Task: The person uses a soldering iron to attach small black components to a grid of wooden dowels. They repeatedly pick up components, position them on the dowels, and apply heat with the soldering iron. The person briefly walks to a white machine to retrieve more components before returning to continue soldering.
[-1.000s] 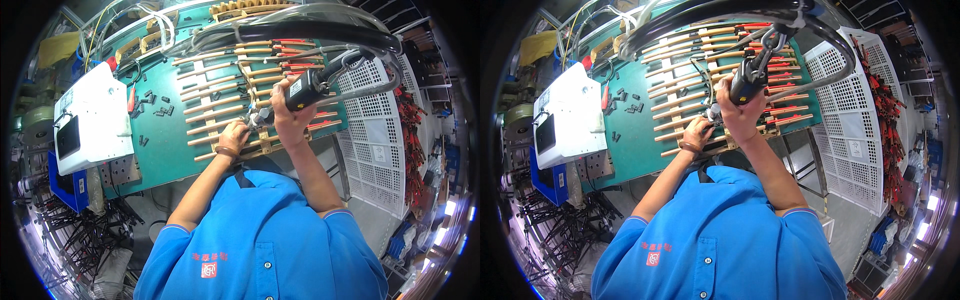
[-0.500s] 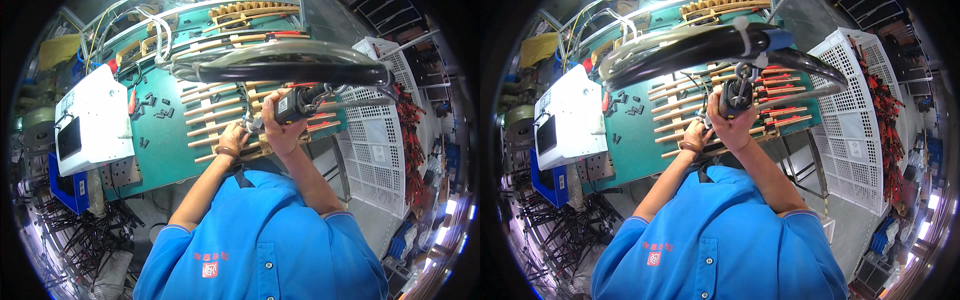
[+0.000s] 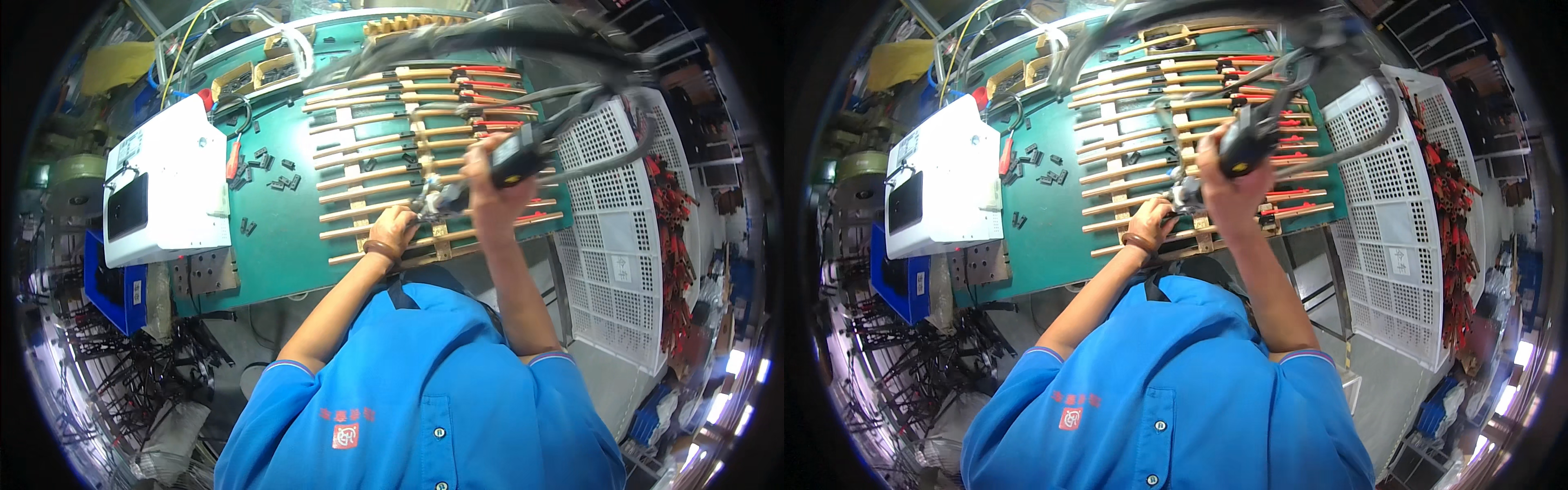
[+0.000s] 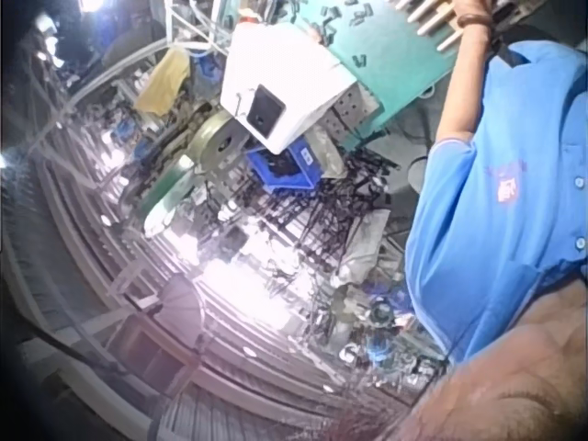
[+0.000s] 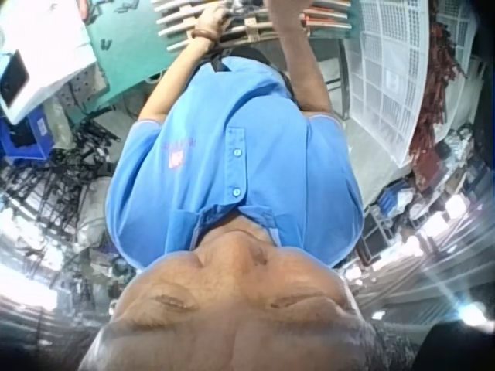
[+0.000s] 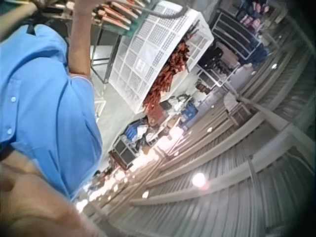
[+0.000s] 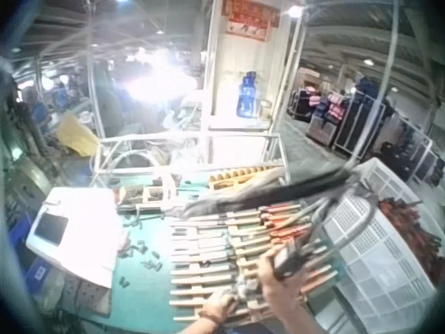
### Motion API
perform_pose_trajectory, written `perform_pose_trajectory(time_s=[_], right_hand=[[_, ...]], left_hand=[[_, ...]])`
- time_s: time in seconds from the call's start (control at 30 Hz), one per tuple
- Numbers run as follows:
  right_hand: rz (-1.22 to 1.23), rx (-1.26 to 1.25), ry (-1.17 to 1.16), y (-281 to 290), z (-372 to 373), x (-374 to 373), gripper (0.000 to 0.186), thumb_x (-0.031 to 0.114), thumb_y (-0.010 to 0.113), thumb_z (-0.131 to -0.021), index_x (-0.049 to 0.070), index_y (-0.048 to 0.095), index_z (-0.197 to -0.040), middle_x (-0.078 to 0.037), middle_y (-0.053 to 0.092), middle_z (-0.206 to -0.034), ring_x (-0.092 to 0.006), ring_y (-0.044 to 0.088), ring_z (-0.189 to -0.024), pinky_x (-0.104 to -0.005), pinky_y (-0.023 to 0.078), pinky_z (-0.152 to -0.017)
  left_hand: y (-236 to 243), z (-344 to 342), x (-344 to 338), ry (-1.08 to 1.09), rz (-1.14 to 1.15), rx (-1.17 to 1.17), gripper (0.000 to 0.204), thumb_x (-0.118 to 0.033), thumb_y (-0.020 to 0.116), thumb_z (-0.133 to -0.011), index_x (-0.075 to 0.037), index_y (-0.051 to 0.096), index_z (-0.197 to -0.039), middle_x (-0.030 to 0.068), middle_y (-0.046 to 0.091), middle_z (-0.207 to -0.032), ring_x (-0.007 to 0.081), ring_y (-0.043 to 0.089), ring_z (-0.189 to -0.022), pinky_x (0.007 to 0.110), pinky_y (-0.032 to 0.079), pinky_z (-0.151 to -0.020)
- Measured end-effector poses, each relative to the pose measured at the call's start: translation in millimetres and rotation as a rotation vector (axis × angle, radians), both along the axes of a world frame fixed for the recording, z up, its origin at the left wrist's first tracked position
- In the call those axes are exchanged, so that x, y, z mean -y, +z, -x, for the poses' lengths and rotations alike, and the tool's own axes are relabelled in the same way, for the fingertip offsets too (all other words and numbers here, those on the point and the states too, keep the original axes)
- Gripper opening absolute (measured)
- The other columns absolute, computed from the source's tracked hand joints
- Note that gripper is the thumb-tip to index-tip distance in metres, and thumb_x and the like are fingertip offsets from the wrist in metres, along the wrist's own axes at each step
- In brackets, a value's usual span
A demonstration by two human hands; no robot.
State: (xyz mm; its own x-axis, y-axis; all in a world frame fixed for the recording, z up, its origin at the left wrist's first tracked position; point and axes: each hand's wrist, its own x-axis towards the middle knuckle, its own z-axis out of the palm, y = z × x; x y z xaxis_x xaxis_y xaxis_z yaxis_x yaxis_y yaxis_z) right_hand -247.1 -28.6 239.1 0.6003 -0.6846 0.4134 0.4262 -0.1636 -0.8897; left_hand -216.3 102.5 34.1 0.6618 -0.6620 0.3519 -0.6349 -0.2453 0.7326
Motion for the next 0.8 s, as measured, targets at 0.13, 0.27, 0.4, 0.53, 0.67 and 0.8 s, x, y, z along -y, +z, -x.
perform_pose_trajectory(time_s=[0.13,0.27,0.4,0.53,0.67,0.8], right_hand=[[0.007,-0.064,-0.067,59,8,15,0.023,-0.005,0.058,-0.083,0.000,0.052,-0.104,-0.005,0.058,-0.087,-0.0109,0.057,-0.070,-0.0223,0.050,-0.060],[0.106,-0.097,-0.100,75,20,19,0.023,-0.005,0.060,-0.082,-0.002,0.054,-0.104,-0.007,0.058,-0.087,-0.0108,0.056,-0.069,-0.0230,0.048,-0.059],[0.041,-0.086,-0.108,72,26,23,0.022,-0.003,0.059,-0.084,-0.001,0.052,-0.104,-0.007,0.056,-0.084,-0.0119,0.054,-0.071,-0.0235,0.045,-0.059],[0.083,-0.089,-0.079,69,17,21,0.022,-0.002,0.058,-0.084,-0.002,0.052,-0.105,-0.006,0.057,-0.085,-0.0111,0.054,-0.069,-0.0238,0.047,-0.059],[0.111,-0.058,-0.064,67,12,20,0.022,-0.003,0.058,-0.084,-0.004,0.052,-0.105,-0.007,0.058,-0.084,-0.0112,0.056,-0.069,-0.0237,0.048,-0.060],[0.070,-0.045,-0.031,69,12,18,0.022,-0.003,0.060,-0.083,-0.004,0.052,-0.104,-0.007,0.058,-0.083,-0.0114,0.056,-0.069,-0.0234,0.049,-0.060]], left_hand=[[40,2,-27,0.087,0.032,0.070,0.030,-0.006,0.070,-0.071,-0.009,0.062,-0.100,0.0096,0.061,-0.102,0.0291,0.060,-0.093,0.038,0.050,-0.080],[41,-49,-102,0.632,0.066,0.036,0.019,-0.003,0.066,-0.073,-0.008,0.064,-0.091,0.0098,0.063,-0.093,0.0286,0.060,-0.089,0.038,0.048,-0.080],[-1,-102,-159,0.544,-0.113,0.124,0.025,-0.004,0.069,-0.069,-0.013,0.066,-0.092,0.0076,0.063,-0.095,0.0278,0.058,-0.092,0.037,0.048,-0.080],[-33,-123,-135,0.158,-0.177,0.085,0.033,-0.009,0.075,-0.066,-0.013,0.067,-0.098,0.0070,0.059,-0.108,0.0268,0.055,-0.102,0.038,0.047,-0.086],[-55,-131,-116,0.136,-0.260,0.111,0.044,-0.013,0.080,-0.060,-0.019,0.069,-0.102,0.0065,0.056,-0.107,0.0281,0.052,-0.101,0.038,0.046,-0.084],[-74,-129,-113,0.238,-0.184,0.068,0.037,-0.013,0.082,-0.056,-0.016,0.069,-0.090,0.0050,0.057,-0.104,0.0279,0.051,-0.099,0.037,0.046,-0.081]])
